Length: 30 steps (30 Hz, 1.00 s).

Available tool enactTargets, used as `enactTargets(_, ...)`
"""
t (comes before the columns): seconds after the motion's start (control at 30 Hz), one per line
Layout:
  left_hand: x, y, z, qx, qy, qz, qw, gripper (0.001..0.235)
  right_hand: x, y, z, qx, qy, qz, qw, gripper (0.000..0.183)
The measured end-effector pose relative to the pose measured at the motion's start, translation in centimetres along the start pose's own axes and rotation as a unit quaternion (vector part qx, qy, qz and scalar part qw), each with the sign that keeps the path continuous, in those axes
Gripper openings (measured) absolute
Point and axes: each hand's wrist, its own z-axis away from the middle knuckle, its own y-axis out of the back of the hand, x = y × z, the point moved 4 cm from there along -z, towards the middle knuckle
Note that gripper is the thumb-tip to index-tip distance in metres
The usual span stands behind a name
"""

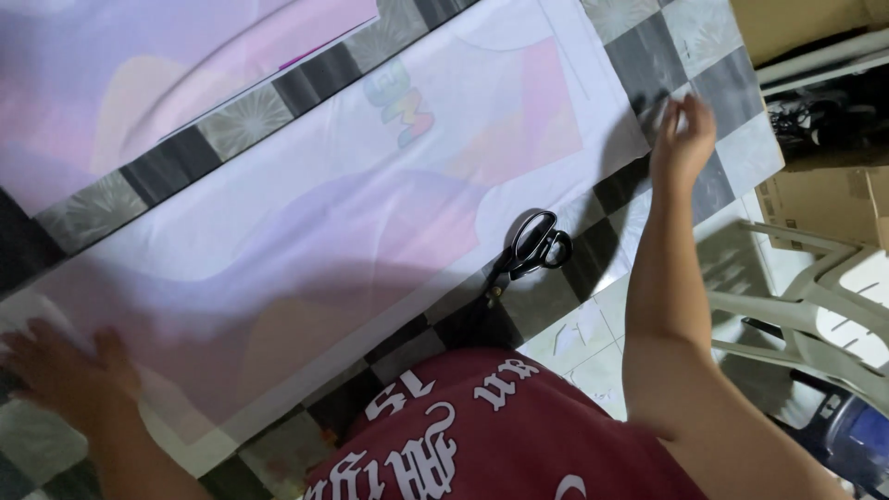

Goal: Cutting out garment patterns from a large sheet of printed fabric using scissors.

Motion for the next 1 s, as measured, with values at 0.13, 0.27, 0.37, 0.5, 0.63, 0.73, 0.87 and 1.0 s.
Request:
enactTargets(0.13,0.0,-0.2,0.2,-0.003,0.012,0.029,1.000,0.064,-4.0,2.6,3.4,-0.058,-0.019,0.018,0.998,0.020)
enactTargets(0.27,0.6,0.4,0.1,0.000,0.001,-0.003,1.000,0.067,-5.4,2.7,4.0,-0.089,0.015,0.022,0.996,0.021)
enactTargets(0.37,-1.2,-0.8,-0.8,0.010,0.017,-0.043,0.999,0.071,-9.1,4.8,3.5,-0.070,0.055,-0.006,0.996,0.020)
enactTargets(0.5,-0.3,0.6,0.9,-0.011,0.074,-0.079,0.994,0.065,-9.2,2.6,8.7,-0.195,0.318,-0.033,0.927,0.015)
enactTargets(0.63,-0.7,1.3,4.3,-0.060,0.109,-0.059,0.991,0.067,-19.8,8.5,8.2,-0.285,0.363,-0.220,0.859,0.029)
enactTargets(0.73,-1.6,1.8,7.3,0.004,0.020,0.059,0.998,0.067,-21.1,9.1,8.8,-0.369,0.378,-0.206,0.824,0.035)
enactTargets(0.87,-3.3,0.8,10.4,0.032,-0.047,0.011,0.998,0.068,-20.2,9.0,9.8,-0.405,0.396,-0.145,0.811,0.038)
enactTargets(1.0,-7.0,-2.7,12.9,0.231,-0.195,-0.020,0.953,0.060,-19.5,7.8,11.0,-0.394,0.434,-0.055,0.808,0.046)
